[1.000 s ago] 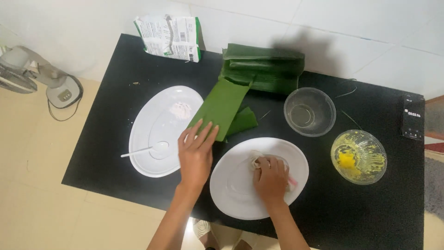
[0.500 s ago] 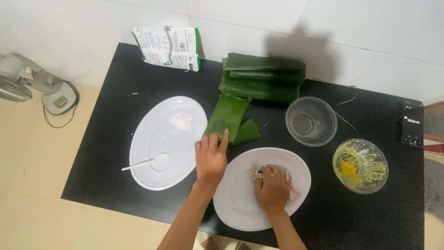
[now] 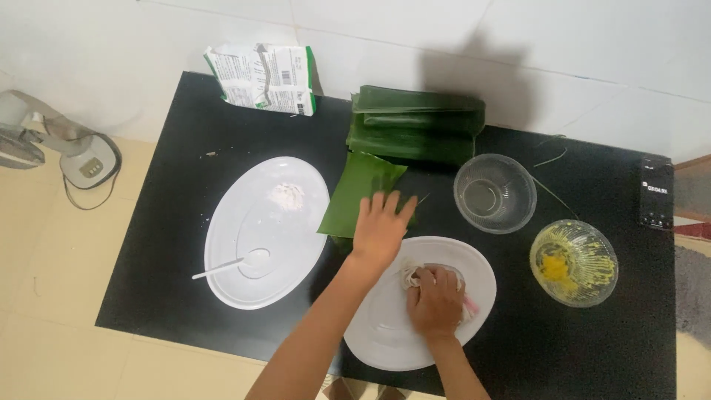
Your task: Wiping and cleaning banana leaves with a cloth on a table for food preparation.
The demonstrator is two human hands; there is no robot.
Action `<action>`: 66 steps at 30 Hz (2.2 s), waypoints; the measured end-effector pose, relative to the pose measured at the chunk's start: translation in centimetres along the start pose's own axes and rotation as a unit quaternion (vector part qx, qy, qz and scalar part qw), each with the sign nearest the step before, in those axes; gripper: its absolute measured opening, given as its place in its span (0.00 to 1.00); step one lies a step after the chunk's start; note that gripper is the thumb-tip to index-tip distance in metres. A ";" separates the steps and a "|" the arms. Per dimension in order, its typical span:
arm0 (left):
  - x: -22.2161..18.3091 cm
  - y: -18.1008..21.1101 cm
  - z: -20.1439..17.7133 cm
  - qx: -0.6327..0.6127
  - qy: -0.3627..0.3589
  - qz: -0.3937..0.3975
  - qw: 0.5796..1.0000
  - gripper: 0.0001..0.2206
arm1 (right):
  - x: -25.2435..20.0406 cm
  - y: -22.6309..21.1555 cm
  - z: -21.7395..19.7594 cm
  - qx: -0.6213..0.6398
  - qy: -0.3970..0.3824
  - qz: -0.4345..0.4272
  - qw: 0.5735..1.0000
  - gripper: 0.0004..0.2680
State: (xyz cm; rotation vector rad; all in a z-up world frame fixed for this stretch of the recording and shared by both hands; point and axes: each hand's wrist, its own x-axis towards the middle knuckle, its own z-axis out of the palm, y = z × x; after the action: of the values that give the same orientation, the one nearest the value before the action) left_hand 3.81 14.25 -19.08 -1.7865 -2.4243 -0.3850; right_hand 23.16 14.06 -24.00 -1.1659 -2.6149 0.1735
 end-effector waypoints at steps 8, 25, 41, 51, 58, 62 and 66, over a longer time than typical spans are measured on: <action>3.5 -1.3 3.9 0.024 -0.122 0.072 0.990 0.20 | 0.0 0.5 0.2 0.026 0.022 -0.011 0.999 0.08; -5.6 1.3 -16.5 -0.401 0.097 -0.004 0.911 0.08 | 2.8 -2.2 -11.5 0.214 -0.087 0.076 0.970 0.09; -9.8 2.3 -11.5 -0.422 0.170 -0.255 0.853 0.12 | 9.0 -7.4 -15.8 0.540 -0.155 0.301 0.771 0.16; -5.4 -4.2 -8.8 -0.590 0.120 -0.525 0.601 0.21 | 11.2 -6.0 -10.9 0.500 -0.184 0.271 0.801 0.14; -1.6 -7.6 -8.0 -0.381 0.026 -0.449 0.808 0.15 | 15.4 -6.2 -5.6 0.370 -0.267 0.271 0.848 0.25; -1.1 -8.3 -7.6 -0.278 -0.058 -0.427 0.859 0.16 | 15.3 -4.2 -0.2 0.346 -0.256 0.239 0.870 0.24; -1.2 -8.5 -6.5 -0.273 -0.032 -0.387 0.880 0.15 | 14.6 -4.4 -0.5 0.364 -0.179 0.182 0.896 0.19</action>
State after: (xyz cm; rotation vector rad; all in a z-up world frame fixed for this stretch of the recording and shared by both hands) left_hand -4.29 9.06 -14.30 -0.8142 -3.2142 -1.1868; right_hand 10.86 22.04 -19.67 -1.3769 -2.1881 1.4186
